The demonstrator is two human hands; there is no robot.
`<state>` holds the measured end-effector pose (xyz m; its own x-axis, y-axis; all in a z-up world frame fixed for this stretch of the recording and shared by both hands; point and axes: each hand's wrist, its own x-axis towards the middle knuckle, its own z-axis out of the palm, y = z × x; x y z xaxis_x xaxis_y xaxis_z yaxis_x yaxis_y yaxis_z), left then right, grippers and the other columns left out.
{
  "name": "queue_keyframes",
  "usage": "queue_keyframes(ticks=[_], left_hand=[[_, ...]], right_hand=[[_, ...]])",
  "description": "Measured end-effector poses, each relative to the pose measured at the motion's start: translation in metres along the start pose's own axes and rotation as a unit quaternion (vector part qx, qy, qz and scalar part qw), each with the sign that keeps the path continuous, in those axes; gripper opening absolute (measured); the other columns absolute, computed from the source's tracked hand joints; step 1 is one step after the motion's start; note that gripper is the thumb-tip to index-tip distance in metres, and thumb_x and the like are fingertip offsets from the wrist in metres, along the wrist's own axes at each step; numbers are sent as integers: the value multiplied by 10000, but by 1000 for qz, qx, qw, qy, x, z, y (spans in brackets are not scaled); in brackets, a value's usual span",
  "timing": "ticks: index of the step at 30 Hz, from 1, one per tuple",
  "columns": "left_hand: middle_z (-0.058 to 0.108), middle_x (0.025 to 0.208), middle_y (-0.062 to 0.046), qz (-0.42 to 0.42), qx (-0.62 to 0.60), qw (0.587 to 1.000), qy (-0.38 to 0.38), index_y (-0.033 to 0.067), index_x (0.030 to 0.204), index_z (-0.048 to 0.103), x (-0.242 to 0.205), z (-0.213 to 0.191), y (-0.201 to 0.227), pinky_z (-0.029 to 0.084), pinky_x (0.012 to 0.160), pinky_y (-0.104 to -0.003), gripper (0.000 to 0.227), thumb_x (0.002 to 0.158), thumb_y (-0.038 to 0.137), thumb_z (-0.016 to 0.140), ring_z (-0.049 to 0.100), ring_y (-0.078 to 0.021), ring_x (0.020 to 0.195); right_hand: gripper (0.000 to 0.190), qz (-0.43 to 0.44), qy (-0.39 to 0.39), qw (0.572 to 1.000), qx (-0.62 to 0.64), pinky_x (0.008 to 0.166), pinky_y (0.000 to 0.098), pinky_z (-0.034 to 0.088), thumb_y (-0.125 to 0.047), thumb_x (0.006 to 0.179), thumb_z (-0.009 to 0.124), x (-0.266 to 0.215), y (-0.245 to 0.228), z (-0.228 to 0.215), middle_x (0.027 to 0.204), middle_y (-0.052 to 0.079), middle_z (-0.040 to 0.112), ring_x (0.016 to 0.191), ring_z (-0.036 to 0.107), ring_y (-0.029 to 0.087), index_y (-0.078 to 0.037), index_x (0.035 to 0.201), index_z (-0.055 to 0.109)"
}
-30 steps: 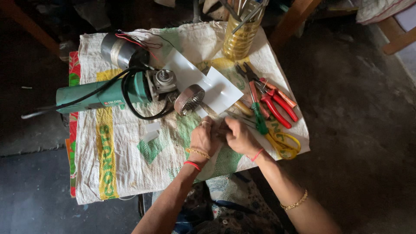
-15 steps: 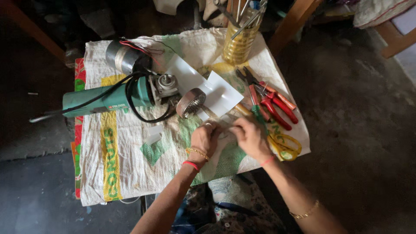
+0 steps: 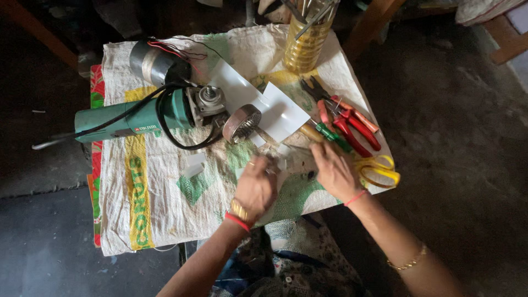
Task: The person assembles small electrical components on a work surface. They use a screwdriver to tighten screws on a motor housing, handle small white plastic pieces, and manipulate wires with pliers and scissors nearby.
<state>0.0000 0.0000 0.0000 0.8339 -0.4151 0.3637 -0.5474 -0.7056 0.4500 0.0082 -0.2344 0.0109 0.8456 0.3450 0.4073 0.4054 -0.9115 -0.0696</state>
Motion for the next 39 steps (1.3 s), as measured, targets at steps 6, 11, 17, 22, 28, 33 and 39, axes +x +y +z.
queue_keyframes(ticks=[6,11,17,22,28,33,39], left_hand=[[594,1377,-243,154,103,982,26,-31,1290,625,-25,0,-3,401,1177,-463,408,907,65,525,535,-381,1325],[556,1353,-244,166,51,985,-17,-80,1331,614,-24,-9,-9,365,1190,-484,542,833,112,524,486,-398,1326],[536,1291,-200,176,74,981,-19,29,1320,624,-14,-18,2,416,1087,-462,574,764,134,531,493,-383,1229],[556,1239,-122,139,76,982,-100,55,1216,635,-7,-22,4,479,1006,-419,449,784,154,570,531,-298,1127],[557,1200,-152,138,84,984,-77,-12,1313,617,-10,-16,2,503,955,-417,563,774,148,582,536,-300,1093],[580,1275,-147,130,101,985,-49,18,1358,595,-11,-10,1,544,961,-416,482,887,108,549,554,-301,1145],[581,1241,-138,120,61,990,-50,7,1349,597,-10,-13,1,533,951,-422,537,826,121,563,557,-310,1137]], right_hand=[[293,36,-53,995,77,631,427,503,-61,976,644,-11,3,-11,919,165,649,769,643,309,12,1256,595],[231,-42,-14,993,113,650,379,524,-77,886,700,-3,-17,-28,882,74,630,751,641,242,-78,1116,720],[205,-29,30,993,107,706,396,537,-77,853,740,3,-28,-30,919,77,655,821,661,269,-76,1058,726],[165,-17,17,990,142,742,391,550,-21,867,707,2,-23,-26,963,73,687,864,681,277,-49,1029,716],[123,-27,7,990,136,743,368,554,-21,867,705,0,-9,-9,935,70,695,844,686,256,-51,984,724],[152,-21,-22,991,131,740,319,563,-3,870,682,3,-3,-1,968,41,729,830,690,193,-68,994,741],[103,-52,-27,989,132,673,381,526,50,786,661,15,-14,-15,843,55,642,784,661,247,-41,827,635]])
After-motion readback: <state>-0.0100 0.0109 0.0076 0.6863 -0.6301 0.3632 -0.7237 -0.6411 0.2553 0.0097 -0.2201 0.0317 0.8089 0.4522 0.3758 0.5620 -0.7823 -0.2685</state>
